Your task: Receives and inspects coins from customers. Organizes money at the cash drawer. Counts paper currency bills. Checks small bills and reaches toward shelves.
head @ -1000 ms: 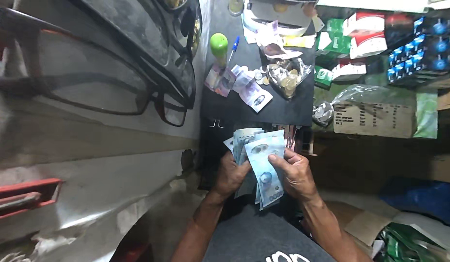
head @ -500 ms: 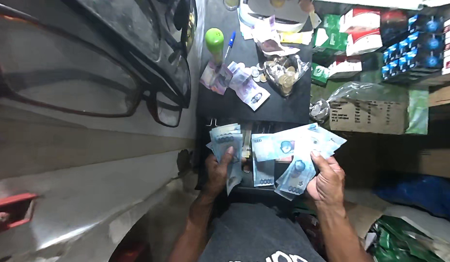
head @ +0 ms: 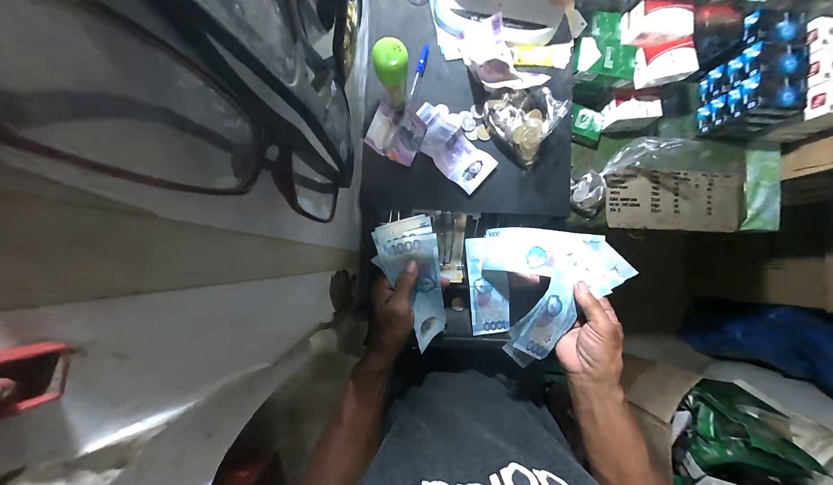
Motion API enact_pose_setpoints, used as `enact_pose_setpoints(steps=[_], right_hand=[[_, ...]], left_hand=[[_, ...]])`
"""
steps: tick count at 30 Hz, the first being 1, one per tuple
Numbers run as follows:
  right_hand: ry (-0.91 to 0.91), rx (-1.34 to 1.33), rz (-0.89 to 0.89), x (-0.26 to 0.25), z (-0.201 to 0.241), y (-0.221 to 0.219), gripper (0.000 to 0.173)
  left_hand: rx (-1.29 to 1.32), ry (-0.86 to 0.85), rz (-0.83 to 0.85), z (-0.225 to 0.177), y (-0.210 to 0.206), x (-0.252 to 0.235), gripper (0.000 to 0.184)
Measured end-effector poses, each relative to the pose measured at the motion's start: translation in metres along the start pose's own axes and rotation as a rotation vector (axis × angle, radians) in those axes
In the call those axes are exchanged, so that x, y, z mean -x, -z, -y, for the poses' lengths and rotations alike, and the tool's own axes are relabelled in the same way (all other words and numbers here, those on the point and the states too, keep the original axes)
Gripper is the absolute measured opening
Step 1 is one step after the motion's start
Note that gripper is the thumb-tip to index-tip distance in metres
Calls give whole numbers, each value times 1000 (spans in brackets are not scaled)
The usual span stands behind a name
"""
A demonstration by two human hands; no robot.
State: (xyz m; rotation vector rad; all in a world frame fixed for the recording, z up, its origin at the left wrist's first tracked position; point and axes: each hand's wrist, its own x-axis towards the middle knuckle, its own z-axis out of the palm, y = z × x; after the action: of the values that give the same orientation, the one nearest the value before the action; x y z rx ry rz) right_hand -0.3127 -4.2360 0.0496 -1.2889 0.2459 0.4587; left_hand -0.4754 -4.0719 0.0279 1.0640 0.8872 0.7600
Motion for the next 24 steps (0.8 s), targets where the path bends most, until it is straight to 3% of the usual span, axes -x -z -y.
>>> enact_pose_setpoints(steps=[4, 11, 14, 17, 21, 24], right_hand=[[-31, 13, -11, 12, -7, 0, 18], [-337, 262, 167, 48, -16, 5, 20], [-228, 256, 228, 53, -10, 12, 19], [-49, 273, 416, 50, -2, 11, 17], [246, 512, 658, 27, 16, -7, 14], [262, 525, 720, 18, 25, -19, 15]], left_hand=[[2, -11, -28, -4, -2, 1, 22], [-90, 12, -1, -10, 3, -3, 14], [-128, 1, -2, -10, 5, -3, 11], [-188, -29, 14, -8, 7, -2, 11], [-190, -24, 91, -12, 4, 1, 13], [-222, -35, 135, -18, 3, 5, 14]])
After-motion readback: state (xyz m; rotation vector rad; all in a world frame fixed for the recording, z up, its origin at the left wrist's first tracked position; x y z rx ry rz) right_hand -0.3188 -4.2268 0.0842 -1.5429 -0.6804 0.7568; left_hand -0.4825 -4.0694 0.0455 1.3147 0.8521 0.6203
